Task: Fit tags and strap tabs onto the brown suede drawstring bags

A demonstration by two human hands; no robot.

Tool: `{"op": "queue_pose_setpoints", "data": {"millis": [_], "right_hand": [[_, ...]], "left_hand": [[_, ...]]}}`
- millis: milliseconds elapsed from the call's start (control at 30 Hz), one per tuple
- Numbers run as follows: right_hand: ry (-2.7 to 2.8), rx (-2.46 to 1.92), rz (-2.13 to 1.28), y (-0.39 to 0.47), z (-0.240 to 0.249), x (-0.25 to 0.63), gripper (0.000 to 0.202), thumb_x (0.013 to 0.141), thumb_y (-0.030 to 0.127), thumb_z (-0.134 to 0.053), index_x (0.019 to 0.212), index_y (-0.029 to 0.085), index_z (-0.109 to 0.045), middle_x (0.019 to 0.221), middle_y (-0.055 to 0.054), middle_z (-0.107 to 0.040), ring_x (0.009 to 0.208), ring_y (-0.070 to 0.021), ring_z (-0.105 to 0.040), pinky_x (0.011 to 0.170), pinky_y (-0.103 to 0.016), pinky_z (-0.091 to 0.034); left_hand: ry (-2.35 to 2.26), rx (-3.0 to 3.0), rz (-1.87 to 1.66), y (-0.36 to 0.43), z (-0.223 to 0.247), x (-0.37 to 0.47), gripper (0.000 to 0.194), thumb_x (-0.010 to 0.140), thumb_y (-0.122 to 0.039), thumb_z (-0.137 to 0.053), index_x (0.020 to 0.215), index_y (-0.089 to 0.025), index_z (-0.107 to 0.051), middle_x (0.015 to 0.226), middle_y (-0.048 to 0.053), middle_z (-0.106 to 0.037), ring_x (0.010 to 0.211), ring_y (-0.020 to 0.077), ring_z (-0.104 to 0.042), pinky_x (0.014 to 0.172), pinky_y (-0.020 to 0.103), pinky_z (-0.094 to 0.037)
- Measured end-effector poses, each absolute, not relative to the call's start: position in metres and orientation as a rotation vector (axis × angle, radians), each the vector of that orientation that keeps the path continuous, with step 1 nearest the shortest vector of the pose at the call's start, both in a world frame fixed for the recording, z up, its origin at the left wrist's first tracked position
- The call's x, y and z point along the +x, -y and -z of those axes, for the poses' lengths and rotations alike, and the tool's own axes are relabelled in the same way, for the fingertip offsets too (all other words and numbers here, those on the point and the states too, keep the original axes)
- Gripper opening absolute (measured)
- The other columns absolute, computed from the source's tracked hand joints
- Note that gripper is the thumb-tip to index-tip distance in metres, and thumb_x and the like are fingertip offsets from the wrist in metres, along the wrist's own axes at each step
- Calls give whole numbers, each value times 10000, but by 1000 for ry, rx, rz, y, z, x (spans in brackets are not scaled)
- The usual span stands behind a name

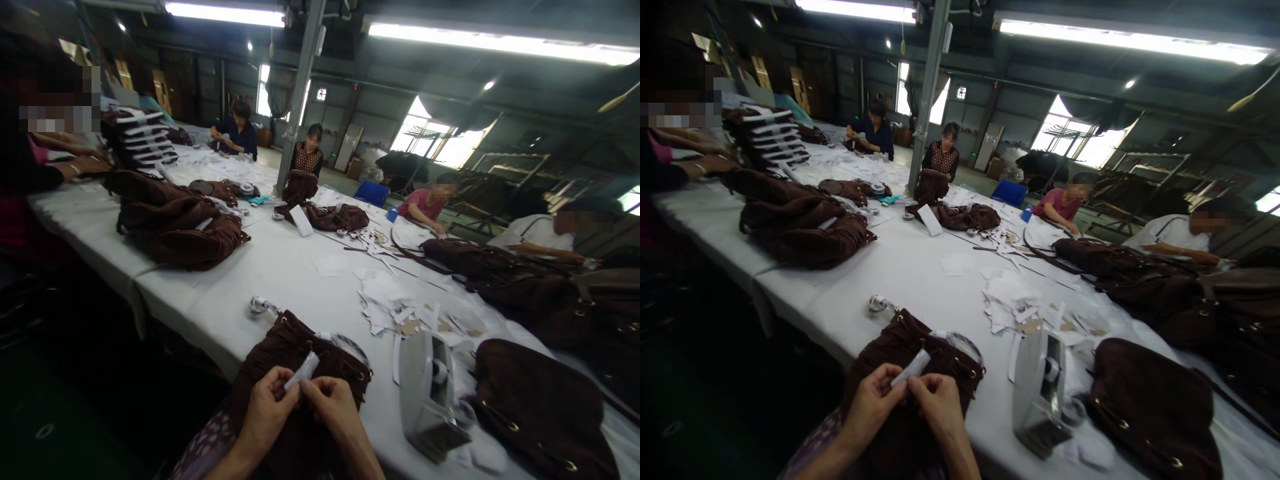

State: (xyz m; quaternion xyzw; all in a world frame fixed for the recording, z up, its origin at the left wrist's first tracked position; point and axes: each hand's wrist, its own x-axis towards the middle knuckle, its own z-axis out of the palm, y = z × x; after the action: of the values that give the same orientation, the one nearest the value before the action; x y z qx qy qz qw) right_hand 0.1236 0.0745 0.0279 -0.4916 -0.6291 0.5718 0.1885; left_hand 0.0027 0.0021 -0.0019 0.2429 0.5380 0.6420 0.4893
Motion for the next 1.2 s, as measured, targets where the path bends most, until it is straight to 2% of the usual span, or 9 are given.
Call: {"op": "queue_pose_setpoints", "data": {"millis": [333, 433, 533, 600, 667, 733, 800, 900, 1200], "right_hand": [[1599, -1460, -1618, -68, -24, 116, 400, 653, 517, -658, 568, 140, -553, 417, 46, -482, 326, -47, -361, 332, -185, -215], [1527, -1497, -1574, -67, -22, 113, 398, 648, 529, -659, 720, 158, -533, 421, 70, -485, 311, -54, -354, 324, -183, -223], [1482, -1512, -1598, -65, -23, 112, 522, 618, 565, -684, 899, 165, -502, 429, 83, -505, 298, -65, -352, 317, -184, -227], [1519, -1427, -1713, -63, -25, 113, 531, 638, 623, -650, 851, 151, -533, 453, 54, -531, 308, -59, -357, 322, -187, -223], [1541, -1307, -1793, -61, -26, 114, 529, 667, 666, -605, 722, 142, -555, 475, 33, -532, 329, -44, -344, 336, -188, -210], [1524, -1244, -1780, -59, -25, 115, 541, 666, 677, -606, 640, 139, -553, 476, 36, -507, 348, -34, -324, 351, -189, -199], [1499, -1210, -1739, -58, -23, 116, 529, 655, 662, -634, 641, 137, -566, 478, 48, -484, 366, -34, -314, 364, -188, -203], [1478, -1134, -1761, -57, -23, 118, 474, 676, 606, -661, 680, 138, -592, 554, 27, -539, 402, -40, -348, 390, -182, -245], [1515, -1048, -1809, -57, -22, 124, 388, 763, 517, -635, 734, 130, -637, 643, -3, -604, 446, -50, -427, 433, -173, -280]], "left_hand": [[-1267, 504, -1565, -5, -2, 1, 372, 634, -437, -760, 782, -147, -579, 613, 9, -652, 527, 121, -584, 516, 198, -452], [-1273, 496, -1562, -7, -4, 1, 367, 657, -452, -741, 779, -143, -583, 598, 2, -639, 528, 120, -581, 510, 199, -458], [-1235, 490, -1574, -7, -7, 1, 351, 709, -463, -695, 785, -137, -589, 602, 9, -639, 529, 116, -578, 495, 197, -460], [-1200, 480, -1574, -6, -10, 0, 336, 725, -450, -688, 775, -131, -595, 584, 3, -624, 500, 100, -560, 466, 185, -443], [-1120, 432, -1559, -6, -13, -1, 310, 730, -419, -697, 763, -127, -600, 583, -4, -612, 478, 81, -546, 435, 163, -420], [-1009, 332, -1510, -5, -17, -3, 278, 720, -378, -720, 754, -129, -601, 597, -6, -614, 468, 66, -546, 412, 141, -409], [-937, 202, -1448, -5, -20, -4, 250, 704, -335, -744, 759, -136, -602, 615, -4, -630, 463, 62, -562, 401, 128, -418], [-928, 42, -1389, -4, -22, -6, 228, 707, -300, -749, 785, -139, -608, 615, 4, -651, 459, 75, -598, 398, 125, -448], [-920, -33, -1344, -4, -19, -8, 198, 727, -254, -741, 794, -135, -598, 583, 13, -662, 443, 89, -617, 393, 119, -456]]}}
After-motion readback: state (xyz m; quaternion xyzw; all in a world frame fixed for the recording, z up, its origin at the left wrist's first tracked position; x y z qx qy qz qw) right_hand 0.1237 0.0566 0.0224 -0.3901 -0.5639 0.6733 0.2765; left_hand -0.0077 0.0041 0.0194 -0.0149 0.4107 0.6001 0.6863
